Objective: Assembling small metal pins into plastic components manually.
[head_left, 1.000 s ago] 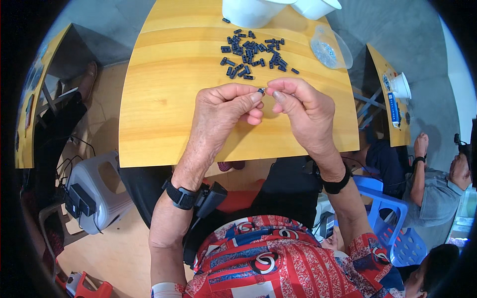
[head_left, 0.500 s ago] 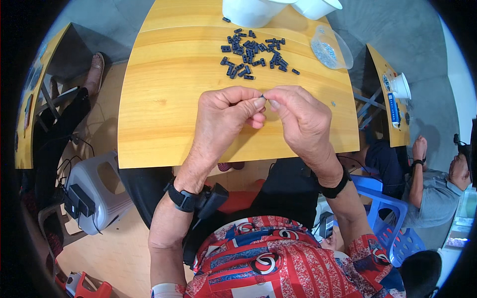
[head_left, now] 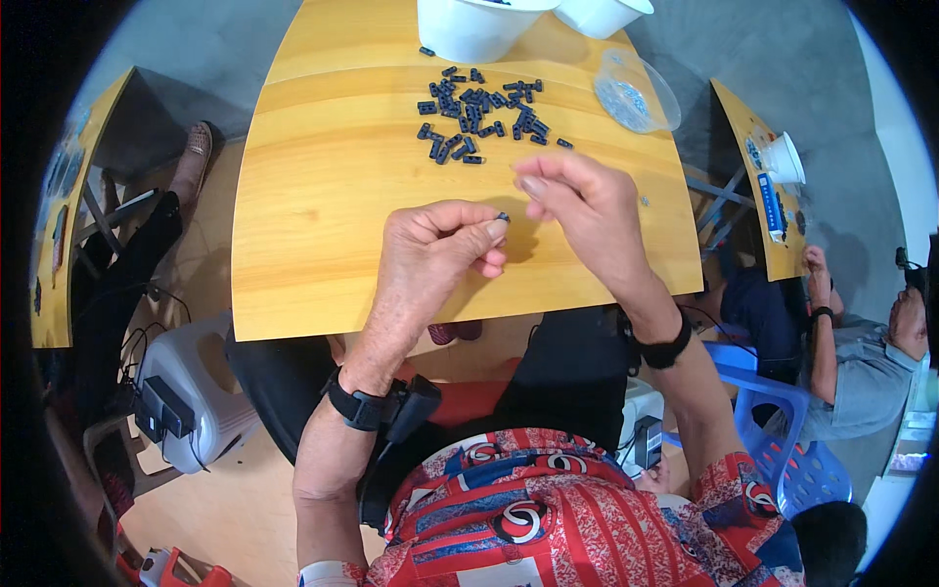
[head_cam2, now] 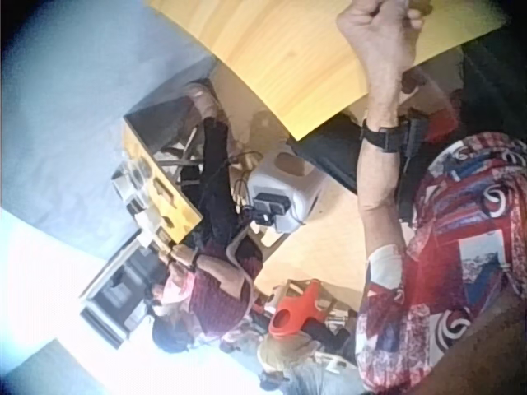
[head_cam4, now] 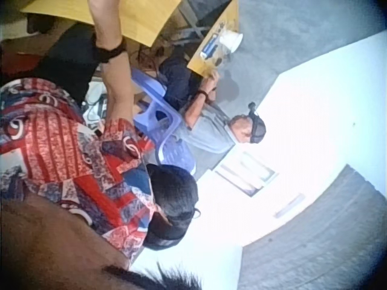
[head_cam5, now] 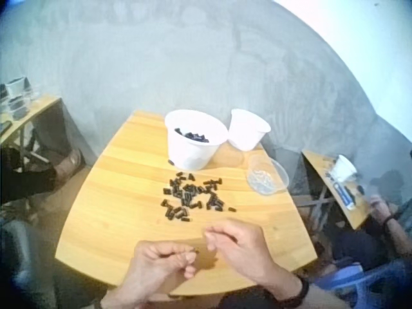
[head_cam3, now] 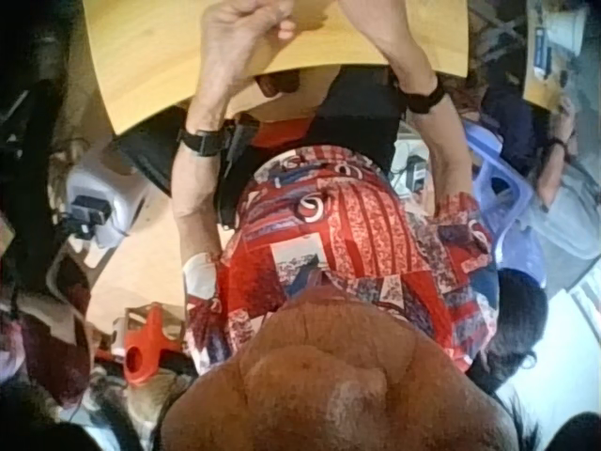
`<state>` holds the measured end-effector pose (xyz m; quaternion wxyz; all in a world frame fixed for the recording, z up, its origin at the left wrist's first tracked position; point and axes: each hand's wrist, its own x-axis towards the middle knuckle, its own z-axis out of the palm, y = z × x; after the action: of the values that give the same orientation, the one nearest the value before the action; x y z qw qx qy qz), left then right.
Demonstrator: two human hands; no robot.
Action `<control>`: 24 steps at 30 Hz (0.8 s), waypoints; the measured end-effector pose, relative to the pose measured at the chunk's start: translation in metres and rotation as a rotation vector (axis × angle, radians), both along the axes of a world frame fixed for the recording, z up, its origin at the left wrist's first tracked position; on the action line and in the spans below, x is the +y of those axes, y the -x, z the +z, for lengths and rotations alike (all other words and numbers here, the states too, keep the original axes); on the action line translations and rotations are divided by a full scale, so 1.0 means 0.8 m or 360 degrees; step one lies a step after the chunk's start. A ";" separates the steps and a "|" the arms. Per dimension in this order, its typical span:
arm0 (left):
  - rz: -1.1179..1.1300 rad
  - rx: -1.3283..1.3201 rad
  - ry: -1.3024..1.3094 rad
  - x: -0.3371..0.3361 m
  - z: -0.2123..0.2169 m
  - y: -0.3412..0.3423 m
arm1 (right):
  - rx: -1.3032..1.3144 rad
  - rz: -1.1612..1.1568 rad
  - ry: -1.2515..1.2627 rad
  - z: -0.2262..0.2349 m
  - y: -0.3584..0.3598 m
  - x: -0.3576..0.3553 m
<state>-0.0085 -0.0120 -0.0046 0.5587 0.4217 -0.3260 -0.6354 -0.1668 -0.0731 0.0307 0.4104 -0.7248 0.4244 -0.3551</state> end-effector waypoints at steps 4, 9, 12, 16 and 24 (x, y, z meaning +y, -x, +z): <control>-0.0026 -0.0023 -0.0027 0.002 0.004 -0.007 | 0.0495 0.0145 0.0717 -0.010 -0.021 -0.038; -0.0028 -0.0005 -0.0045 0.005 0.006 -0.017 | 0.0788 0.0197 0.0945 -0.020 -0.039 -0.059; 0.0011 0.0045 -0.0026 0.006 0.006 -0.021 | 0.0873 0.0196 0.0972 -0.023 -0.044 -0.062; 0.0043 0.0085 -0.0025 0.006 0.004 -0.027 | 0.0780 0.0189 0.0990 -0.023 -0.052 -0.072; 0.0040 0.0052 -0.0007 0.006 0.003 -0.030 | 0.0848 0.0124 0.0996 -0.023 -0.063 -0.112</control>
<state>0.0154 -0.0068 -0.0020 0.5710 0.4167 -0.3100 -0.6358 -0.1163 -0.1630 0.0122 0.0590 -0.8967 0.3595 -0.2512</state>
